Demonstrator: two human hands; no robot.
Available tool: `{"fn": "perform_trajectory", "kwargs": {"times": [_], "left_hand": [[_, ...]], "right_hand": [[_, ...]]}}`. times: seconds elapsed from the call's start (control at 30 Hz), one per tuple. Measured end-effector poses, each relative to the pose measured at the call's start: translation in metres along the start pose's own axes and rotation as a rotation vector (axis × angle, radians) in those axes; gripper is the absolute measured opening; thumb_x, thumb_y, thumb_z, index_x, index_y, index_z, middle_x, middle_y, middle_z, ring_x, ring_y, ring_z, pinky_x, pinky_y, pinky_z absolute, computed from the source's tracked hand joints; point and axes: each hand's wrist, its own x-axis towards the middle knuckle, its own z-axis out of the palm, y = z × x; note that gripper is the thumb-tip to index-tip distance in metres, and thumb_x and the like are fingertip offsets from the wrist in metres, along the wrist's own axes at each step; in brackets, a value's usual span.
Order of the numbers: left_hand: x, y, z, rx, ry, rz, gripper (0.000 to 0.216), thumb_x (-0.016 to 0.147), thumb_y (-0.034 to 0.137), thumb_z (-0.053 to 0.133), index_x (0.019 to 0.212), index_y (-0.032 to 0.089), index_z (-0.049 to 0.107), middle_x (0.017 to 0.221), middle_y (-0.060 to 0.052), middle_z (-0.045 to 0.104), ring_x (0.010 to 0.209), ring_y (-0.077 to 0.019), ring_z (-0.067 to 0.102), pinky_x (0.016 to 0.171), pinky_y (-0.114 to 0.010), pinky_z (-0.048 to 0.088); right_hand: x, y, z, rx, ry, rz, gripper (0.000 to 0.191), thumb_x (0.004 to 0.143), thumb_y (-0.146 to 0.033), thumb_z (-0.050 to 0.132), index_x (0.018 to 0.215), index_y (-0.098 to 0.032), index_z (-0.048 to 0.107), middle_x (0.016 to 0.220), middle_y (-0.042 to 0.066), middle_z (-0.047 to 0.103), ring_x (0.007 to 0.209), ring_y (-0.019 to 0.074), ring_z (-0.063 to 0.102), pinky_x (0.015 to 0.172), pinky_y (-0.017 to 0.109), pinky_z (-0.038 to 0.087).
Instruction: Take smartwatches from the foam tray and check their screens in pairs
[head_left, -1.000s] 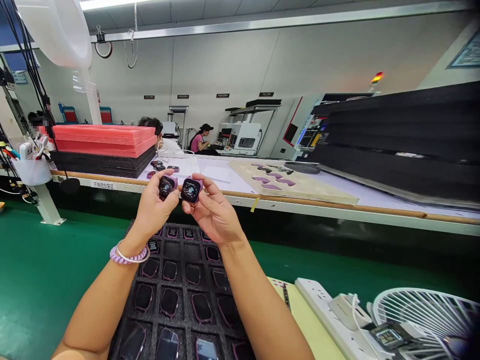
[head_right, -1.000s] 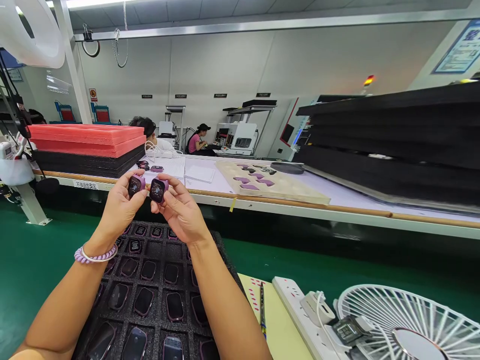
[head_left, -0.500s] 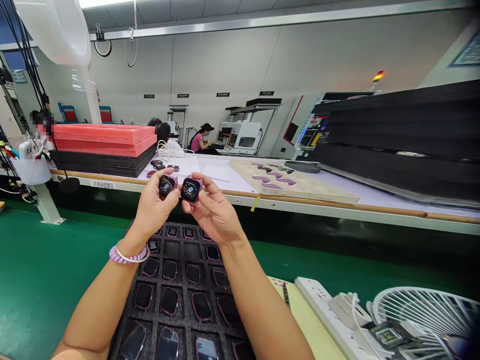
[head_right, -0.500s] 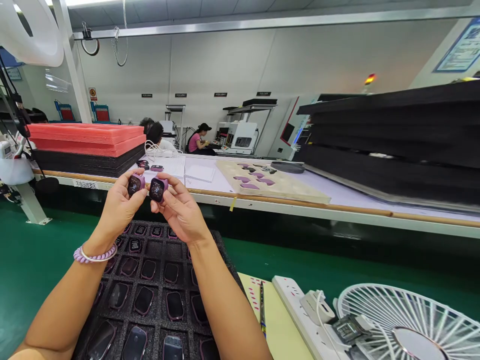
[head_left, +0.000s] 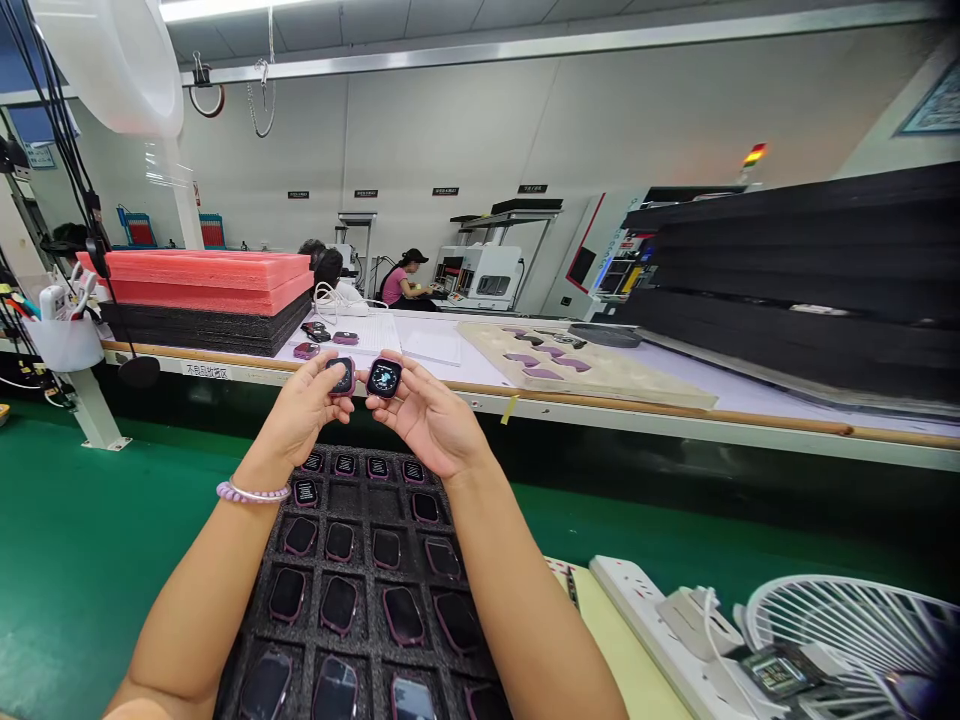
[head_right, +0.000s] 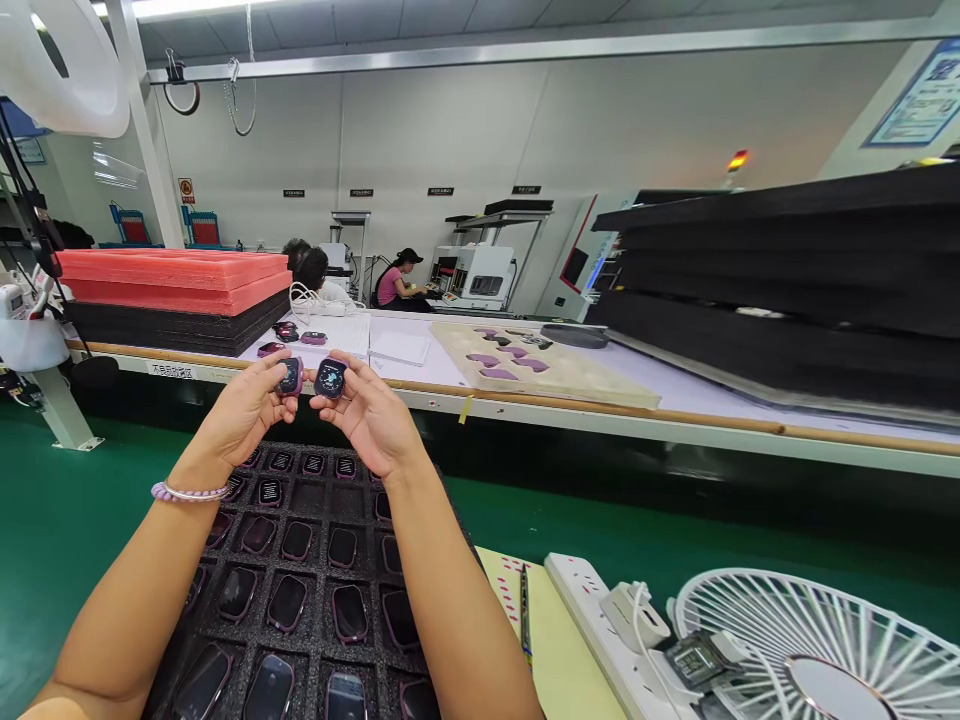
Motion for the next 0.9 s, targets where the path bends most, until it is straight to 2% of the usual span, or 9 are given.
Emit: {"fn": "perform_trajectory", "kwargs": {"times": [0.17,0.4,0.6,0.7,0.9], "left_hand": [[-0.002,0.004,0.001,-0.022,-0.038,0.004,0.042,0.087,0.034,0.064,0.123,0.016,0.052,0.086,-0.005,0.068,0.059,-0.0134,0.066,0.057,-0.023,0.058],[-0.003,0.004,0.000,0.055,-0.050,0.076,0.047,0.083,0.042,0.064,0.121,0.018,0.052,0.089,-0.005,0.069,0.057,-0.0154,0.069,0.055,-0.025,0.061],[-0.004,0.005,-0.001,0.084,-0.084,0.097,0.046,0.076,0.046,0.067,0.110,0.018,0.053,0.089,-0.003,0.069,0.054,-0.0153,0.068,0.052,-0.024,0.060],[-0.005,0.005,0.000,0.110,-0.089,0.105,0.044,0.074,0.042,0.066,0.108,0.018,0.052,0.087,-0.003,0.069,0.054,-0.0149,0.068,0.053,-0.023,0.060],[-0.007,0.004,0.002,0.197,-0.093,0.181,0.047,0.067,0.023,0.064,0.112,0.017,0.053,0.095,-0.002,0.068,0.059,-0.0117,0.070,0.059,-0.020,0.061]], "right_hand": [[0.001,0.001,0.000,0.002,0.022,-0.040,0.044,0.082,-0.041,0.081,0.115,-0.021,0.061,0.105,0.008,0.070,0.071,0.0171,0.064,0.064,0.027,0.053],[-0.002,-0.001,0.003,-0.061,0.015,-0.087,0.061,0.077,-0.048,0.087,0.122,-0.024,0.053,0.102,0.006,0.070,0.070,0.0163,0.063,0.064,0.026,0.051],[-0.005,-0.004,0.006,-0.097,-0.009,-0.097,0.051,0.080,-0.048,0.082,0.114,-0.023,0.053,0.102,0.006,0.069,0.071,0.0166,0.064,0.064,0.025,0.051],[-0.005,-0.004,0.008,-0.134,-0.004,-0.109,0.049,0.077,-0.041,0.081,0.113,-0.022,0.055,0.099,0.005,0.069,0.070,0.0169,0.064,0.063,0.026,0.050],[-0.005,-0.001,0.010,-0.230,0.034,-0.194,0.056,0.068,-0.026,0.081,0.116,-0.022,0.055,0.095,0.002,0.068,0.069,0.0155,0.063,0.062,0.025,0.049]]}}
